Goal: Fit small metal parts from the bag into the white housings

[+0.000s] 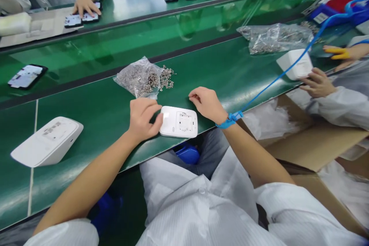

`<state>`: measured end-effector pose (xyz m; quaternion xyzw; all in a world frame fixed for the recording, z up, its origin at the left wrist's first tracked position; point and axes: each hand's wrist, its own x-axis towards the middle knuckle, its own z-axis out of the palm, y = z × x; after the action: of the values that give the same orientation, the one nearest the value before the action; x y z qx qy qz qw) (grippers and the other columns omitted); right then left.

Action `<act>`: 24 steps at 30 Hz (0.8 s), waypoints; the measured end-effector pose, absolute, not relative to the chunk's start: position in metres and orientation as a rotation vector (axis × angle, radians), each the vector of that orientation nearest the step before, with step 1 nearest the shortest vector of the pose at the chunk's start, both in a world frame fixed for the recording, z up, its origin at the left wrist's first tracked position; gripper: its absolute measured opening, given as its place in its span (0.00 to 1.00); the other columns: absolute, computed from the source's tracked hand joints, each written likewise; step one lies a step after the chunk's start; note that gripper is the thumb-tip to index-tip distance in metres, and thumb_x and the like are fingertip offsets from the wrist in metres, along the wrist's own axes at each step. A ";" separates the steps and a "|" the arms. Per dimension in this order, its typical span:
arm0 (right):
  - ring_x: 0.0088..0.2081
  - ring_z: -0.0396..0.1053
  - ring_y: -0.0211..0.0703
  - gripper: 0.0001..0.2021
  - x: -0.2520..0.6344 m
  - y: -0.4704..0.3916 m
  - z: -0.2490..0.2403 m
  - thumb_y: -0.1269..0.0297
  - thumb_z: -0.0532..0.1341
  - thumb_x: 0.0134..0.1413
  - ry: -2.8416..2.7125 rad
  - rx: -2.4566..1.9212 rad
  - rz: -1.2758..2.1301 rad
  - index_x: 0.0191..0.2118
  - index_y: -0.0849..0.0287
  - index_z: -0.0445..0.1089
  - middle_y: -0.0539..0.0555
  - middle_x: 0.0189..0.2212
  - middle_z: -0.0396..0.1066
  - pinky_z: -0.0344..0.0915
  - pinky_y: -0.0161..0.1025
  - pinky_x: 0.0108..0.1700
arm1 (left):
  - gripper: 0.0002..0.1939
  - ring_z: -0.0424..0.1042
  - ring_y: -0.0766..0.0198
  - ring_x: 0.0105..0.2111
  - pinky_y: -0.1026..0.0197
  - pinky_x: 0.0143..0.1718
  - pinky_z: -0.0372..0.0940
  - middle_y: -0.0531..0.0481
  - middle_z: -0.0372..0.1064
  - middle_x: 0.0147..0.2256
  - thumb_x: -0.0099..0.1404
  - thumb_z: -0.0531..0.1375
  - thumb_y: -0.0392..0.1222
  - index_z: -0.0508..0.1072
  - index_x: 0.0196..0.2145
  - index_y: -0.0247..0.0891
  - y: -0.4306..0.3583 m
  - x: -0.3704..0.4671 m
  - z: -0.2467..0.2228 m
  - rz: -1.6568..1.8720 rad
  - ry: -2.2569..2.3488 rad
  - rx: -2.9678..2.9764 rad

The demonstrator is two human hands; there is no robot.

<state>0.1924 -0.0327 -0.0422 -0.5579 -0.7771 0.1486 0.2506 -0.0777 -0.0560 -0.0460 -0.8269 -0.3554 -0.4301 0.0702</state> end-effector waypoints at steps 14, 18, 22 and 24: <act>0.39 0.68 0.47 0.01 0.170 -0.083 -0.031 0.70 0.60 0.64 -2.106 -1.230 0.472 0.39 0.57 0.69 0.54 0.34 0.73 0.63 0.41 0.43 | 0.10 0.77 0.53 0.43 0.48 0.42 0.51 0.51 0.80 0.39 0.66 0.63 0.49 0.76 0.41 0.41 -0.079 -0.061 -0.041 -1.058 -0.679 -2.678; 0.40 0.67 0.47 0.02 0.170 -0.082 -0.030 0.70 0.60 0.66 -2.143 -1.232 0.454 0.40 0.57 0.69 0.55 0.36 0.74 0.63 0.42 0.45 | 0.09 0.78 0.52 0.42 0.48 0.41 0.52 0.50 0.81 0.38 0.66 0.64 0.47 0.76 0.40 0.40 -0.079 -0.060 -0.036 -1.071 -0.651 -2.684; 0.43 0.67 0.48 0.03 0.166 -0.081 -0.023 0.68 0.59 0.68 -2.250 -1.290 0.441 0.41 0.57 0.69 0.56 0.39 0.75 0.63 0.44 0.48 | 0.11 0.79 0.50 0.43 0.49 0.39 0.54 0.49 0.81 0.40 0.63 0.66 0.43 0.76 0.44 0.42 -0.077 -0.063 -0.034 -1.086 -0.631 -2.699; 0.43 0.68 0.48 0.02 0.162 -0.077 -0.019 0.68 0.58 0.68 -2.307 -1.328 0.426 0.41 0.58 0.68 0.56 0.40 0.75 0.63 0.44 0.50 | 0.13 0.80 0.48 0.43 0.50 0.37 0.55 0.50 0.82 0.40 0.62 0.67 0.42 0.76 0.46 0.45 -0.075 -0.066 -0.036 -1.080 -0.629 -2.717</act>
<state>0.1624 -0.0765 -0.0195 -0.4803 -0.8347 0.1542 0.2209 -0.0656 -0.0745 -0.0365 -0.9059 -0.2097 -0.3602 0.0753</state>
